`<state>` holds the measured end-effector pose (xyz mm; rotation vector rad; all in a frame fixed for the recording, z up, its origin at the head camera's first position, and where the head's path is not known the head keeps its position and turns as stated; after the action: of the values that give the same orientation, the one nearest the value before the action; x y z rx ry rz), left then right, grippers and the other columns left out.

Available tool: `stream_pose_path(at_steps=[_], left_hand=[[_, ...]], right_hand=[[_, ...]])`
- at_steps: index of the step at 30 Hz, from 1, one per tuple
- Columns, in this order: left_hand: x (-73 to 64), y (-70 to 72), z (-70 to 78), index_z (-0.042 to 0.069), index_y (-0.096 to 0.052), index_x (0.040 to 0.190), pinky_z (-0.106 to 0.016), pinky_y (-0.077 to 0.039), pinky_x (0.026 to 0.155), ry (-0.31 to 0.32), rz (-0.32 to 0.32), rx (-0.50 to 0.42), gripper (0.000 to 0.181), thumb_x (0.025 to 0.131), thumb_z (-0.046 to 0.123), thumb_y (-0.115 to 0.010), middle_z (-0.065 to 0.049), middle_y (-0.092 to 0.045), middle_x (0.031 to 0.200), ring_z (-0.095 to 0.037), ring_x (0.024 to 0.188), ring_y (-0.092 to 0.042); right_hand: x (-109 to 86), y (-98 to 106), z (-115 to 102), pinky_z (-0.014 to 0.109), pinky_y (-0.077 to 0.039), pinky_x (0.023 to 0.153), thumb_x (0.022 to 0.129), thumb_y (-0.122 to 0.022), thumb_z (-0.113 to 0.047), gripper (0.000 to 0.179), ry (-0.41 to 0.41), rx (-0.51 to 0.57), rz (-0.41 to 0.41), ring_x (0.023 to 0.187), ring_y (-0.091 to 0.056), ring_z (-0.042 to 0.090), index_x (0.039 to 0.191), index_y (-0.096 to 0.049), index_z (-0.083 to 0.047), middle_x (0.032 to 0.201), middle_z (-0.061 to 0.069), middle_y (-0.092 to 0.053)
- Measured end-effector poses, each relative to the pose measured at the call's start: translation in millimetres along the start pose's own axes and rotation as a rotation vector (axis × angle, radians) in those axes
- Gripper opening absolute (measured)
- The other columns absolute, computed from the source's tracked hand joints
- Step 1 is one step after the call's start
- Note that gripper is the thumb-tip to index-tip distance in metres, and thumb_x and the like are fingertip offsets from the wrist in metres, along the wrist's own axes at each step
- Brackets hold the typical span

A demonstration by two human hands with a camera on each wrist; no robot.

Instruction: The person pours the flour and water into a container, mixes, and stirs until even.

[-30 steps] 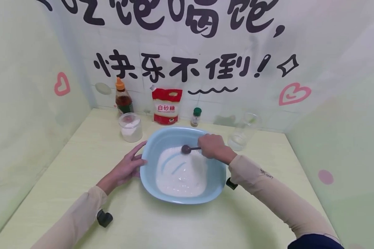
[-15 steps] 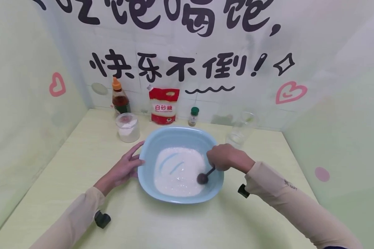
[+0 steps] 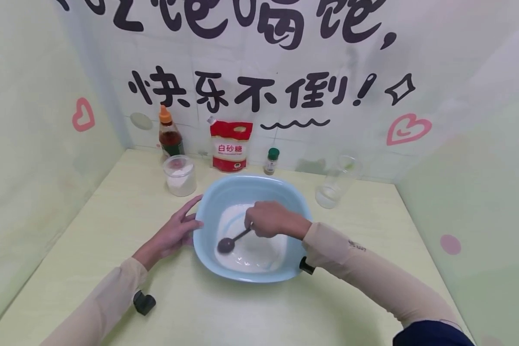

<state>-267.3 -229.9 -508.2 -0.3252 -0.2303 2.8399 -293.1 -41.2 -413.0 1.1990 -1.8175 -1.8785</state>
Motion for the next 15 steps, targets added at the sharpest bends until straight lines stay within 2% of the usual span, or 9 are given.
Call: stream_pose_path(at_steps=[5,9,12,15], left_hand=[[0.1,-1.0,-1.8,0.035,-0.012,0.16,-0.056,-0.06,0.082,0.009,-0.001,0.011,0.083,0.096,0.008,-0.056,-0.026,-0.027,0.161,-0.046,0.126,-0.057],[0.5,-2.2,-1.2,0.035,-0.014,0.16,-0.057,-0.06,0.082,0.01,-0.002,0.006,0.082,0.096,0.008,-0.057,-0.026,-0.031,0.16,-0.043,0.122,-0.061],[0.7,-1.7,0.4,0.036,-0.015,0.16,-0.057,-0.06,0.081,0.008,0.0,0.011,0.082,0.096,0.008,-0.058,-0.027,-0.032,0.159,-0.039,0.117,-0.064],[0.1,0.4,1.8,0.036,-0.015,0.16,-0.058,-0.06,0.08,0.005,0.007,0.016,0.082,0.096,0.009,-0.058,-0.028,-0.032,0.158,-0.036,0.113,-0.067]], right_hand=[[17.7,12.1,4.6,0.025,-0.051,0.07,0.091,-0.068,-0.01,0.025,-0.028,-0.018,0.124,0.081,-0.059,0.018,0.114,-0.075,-0.017,0.099,0.001,-0.072],[19.2,20.8,21.6,0.027,-0.051,0.073,0.09,-0.067,-0.008,0.02,-0.08,-0.08,0.203,0.08,-0.058,0.019,0.108,-0.073,-0.012,0.097,0.004,-0.072],[12.3,25.5,35.9,0.028,-0.049,0.066,0.088,-0.068,-0.007,0.015,-0.124,-0.152,0.216,0.075,-0.056,0.02,0.102,-0.073,-0.011,0.088,0.004,-0.068],[0.4,28.1,46.7,0.026,-0.044,0.057,0.088,-0.068,-0.008,0.012,-0.157,-0.203,0.191,0.069,-0.055,0.02,0.098,-0.073,-0.011,0.079,0.003,-0.064]])
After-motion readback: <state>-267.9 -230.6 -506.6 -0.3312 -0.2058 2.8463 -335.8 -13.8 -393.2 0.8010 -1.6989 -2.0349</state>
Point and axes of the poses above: each hand's wrist, its own x-axis towards the middle knuckle, its own y-axis out of the back of the hand, z = x × y, the point moved 8 cm from there along x, towards the middle knuckle
